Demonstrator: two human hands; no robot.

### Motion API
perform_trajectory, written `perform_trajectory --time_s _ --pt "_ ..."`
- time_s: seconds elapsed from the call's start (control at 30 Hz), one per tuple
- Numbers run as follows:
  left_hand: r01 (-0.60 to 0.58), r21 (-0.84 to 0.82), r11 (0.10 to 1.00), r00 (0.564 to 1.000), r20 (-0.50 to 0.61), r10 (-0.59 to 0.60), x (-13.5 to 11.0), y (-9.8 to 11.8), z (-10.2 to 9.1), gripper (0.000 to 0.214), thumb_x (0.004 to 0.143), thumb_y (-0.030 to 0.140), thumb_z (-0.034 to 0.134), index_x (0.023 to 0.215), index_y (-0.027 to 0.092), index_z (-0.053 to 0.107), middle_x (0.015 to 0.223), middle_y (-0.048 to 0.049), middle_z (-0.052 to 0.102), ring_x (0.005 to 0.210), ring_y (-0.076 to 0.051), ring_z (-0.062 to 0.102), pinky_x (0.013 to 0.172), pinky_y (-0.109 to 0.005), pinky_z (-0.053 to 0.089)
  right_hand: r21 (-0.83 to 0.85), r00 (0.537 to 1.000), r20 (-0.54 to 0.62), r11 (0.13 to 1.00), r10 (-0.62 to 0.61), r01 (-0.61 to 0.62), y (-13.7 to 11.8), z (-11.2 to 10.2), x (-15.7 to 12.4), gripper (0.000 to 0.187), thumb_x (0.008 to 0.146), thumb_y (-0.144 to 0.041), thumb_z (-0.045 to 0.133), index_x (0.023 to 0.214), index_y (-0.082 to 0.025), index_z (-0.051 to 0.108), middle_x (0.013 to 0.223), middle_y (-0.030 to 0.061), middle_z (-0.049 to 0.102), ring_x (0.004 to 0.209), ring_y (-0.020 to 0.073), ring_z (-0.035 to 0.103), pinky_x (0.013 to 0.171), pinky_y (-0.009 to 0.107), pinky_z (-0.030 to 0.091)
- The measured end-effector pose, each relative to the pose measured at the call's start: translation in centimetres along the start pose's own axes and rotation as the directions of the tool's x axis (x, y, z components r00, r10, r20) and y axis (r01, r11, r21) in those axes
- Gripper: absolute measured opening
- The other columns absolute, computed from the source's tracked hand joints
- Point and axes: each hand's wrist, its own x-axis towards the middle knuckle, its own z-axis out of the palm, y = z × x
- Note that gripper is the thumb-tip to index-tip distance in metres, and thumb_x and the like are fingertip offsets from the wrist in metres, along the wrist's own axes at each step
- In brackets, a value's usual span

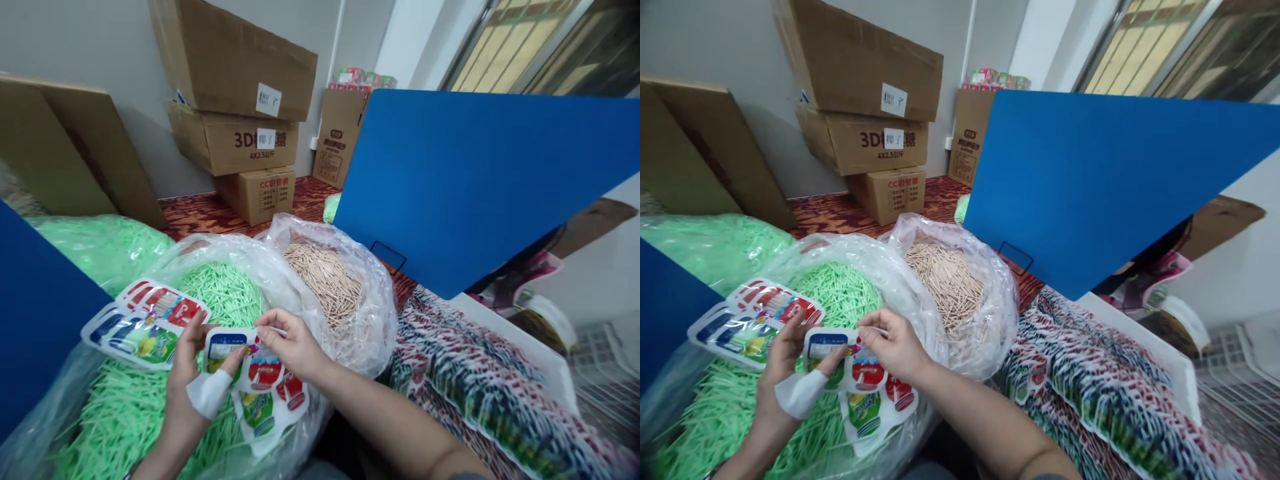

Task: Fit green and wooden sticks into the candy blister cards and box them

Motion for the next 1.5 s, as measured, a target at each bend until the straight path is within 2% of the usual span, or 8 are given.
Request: perform_trajectory --time_s 0.1,0.2,0.3,0.43,0.8,1.13,1.33,1.5 --pt "-0.071 0.092 0.993 0.988 0.141 0.057 -0.4 -0.7 0.3 0.096 0.068 0.041 0.074 0.146 0.024 0.02 0.141 -0.0161 0.04 0.128 -0.038 0.039 0.105 -0.059 0.03 -0.325 0.964 -0.077 0.92 -0.256 0.218 -1.2 -0.2 -0.6 0.019 0.09 -0.031 0.05 0.1 -0.02 0.061 0.092 0.0045 0.066 0.084 0.0153 0.062 0.078 0.029 0.049" --pt "-0.073 -0.046 0.996 0.952 0.293 0.083 -0.8 -0.8 1.1 0.103 0.063 0.038 0.078 0.146 0.024 0.02 0.146 -0.0164 0.035 0.133 -0.038 0.034 0.106 -0.055 0.032 -0.335 0.941 0.147 0.88 -0.304 0.336 -2.3 0.3 -1.4 0.02 0.091 -0.026 0.048 0.102 -0.021 0.063 0.093 0.004 0.068 0.086 0.0148 0.064 0.081 0.029 0.048" --pt "0.119 -0.238 0.964 0.902 0.432 -0.004 -0.9 -0.3 1.6 0.088 0.059 0.034 0.079 0.136 0.023 0.04 0.124 -0.0137 0.058 0.106 -0.033 0.061 0.089 -0.045 0.052 -0.086 0.951 0.28 0.983 -0.132 0.162 -2.2 1.0 -1.7 0.02 0.089 -0.033 0.052 0.099 -0.021 0.064 0.088 0.002 0.067 0.076 0.0121 0.065 0.069 0.025 0.05" --pt "0.323 -0.228 0.919 0.827 0.54 -0.156 -1.1 -0.3 1.5 0.042 0.055 0.031 0.08 0.092 0.017 0.066 0.077 -0.0056 0.071 0.065 -0.024 0.067 0.061 -0.034 0.057 0.166 0.993 0.116 0.986 -0.028 0.009 -1.2 0.7 -0.9 0.025 0.083 -0.041 0.06 0.094 -0.018 0.062 0.083 0.0004 0.064 0.07 0.0093 0.06 0.065 0.023 0.049" --pt "0.33 -0.124 0.936 0.785 0.587 -0.199 -1.2 0.9 2.1 0.021 0.065 0.031 0.072 0.057 0.015 0.063 0.053 0.0001 0.06 0.05 -0.016 0.051 0.051 -0.024 0.043 -0.53 0.947 0.051 0.795 -0.318 0.296 -1.9 -0.9 -1.5 0.03 0.087 -0.04 0.054 0.067 -0.018 0.056 0.061 -0.0012 0.054 0.059 0.0109 0.051 0.06 0.023 0.041" --pt "0.443 -0.181 0.878 0.799 0.524 -0.295 -2.1 1.4 3.8 0.023 0.062 0.034 0.075 0.062 0.015 0.063 0.055 -0.0008 0.061 0.053 -0.017 0.054 0.052 -0.026 0.046 -0.409 0.989 0.098 0.902 -0.109 0.14 -0.6 -4.2 -1.6 0.025 0.082 -0.042 0.06 0.088 -0.017 0.062 0.072 -0.0022 0.059 0.064 0.0095 0.053 0.058 0.02 0.039" --pt "0.469 -0.214 0.857 0.7 0.682 -0.212 -1.9 1.7 4.0 0.018 0.065 0.029 0.075 0.066 0.014 0.065 0.061 -0.0015 0.064 0.057 -0.016 0.056 0.056 -0.025 0.048 -0.575 0.956 0.101 0.768 -0.275 0.282 -1.3 -3.6 -1.8 0.036 0.088 -0.038 0.054 0.059 -0.017 0.051 0.057 -0.0042 0.044 0.056 0.0081 0.043 0.056 0.021 0.033" --pt "0.415 -0.148 0.898 0.756 0.605 -0.25 -1.8 0.8 3.8 0.022 0.062 0.032 0.076 0.06 0.014 0.064 0.056 -0.0007 0.063 0.052 -0.016 0.055 0.052 -0.025 0.046 -0.48 0.905 0.347 0.782 -0.245 0.396 -1.5 -5.0 -1.5 0.024 0.093 -0.033 0.045 0.085 -0.016 0.061 0.074 0.0016 0.061 0.069 0.0113 0.056 0.064 0.022 0.041"
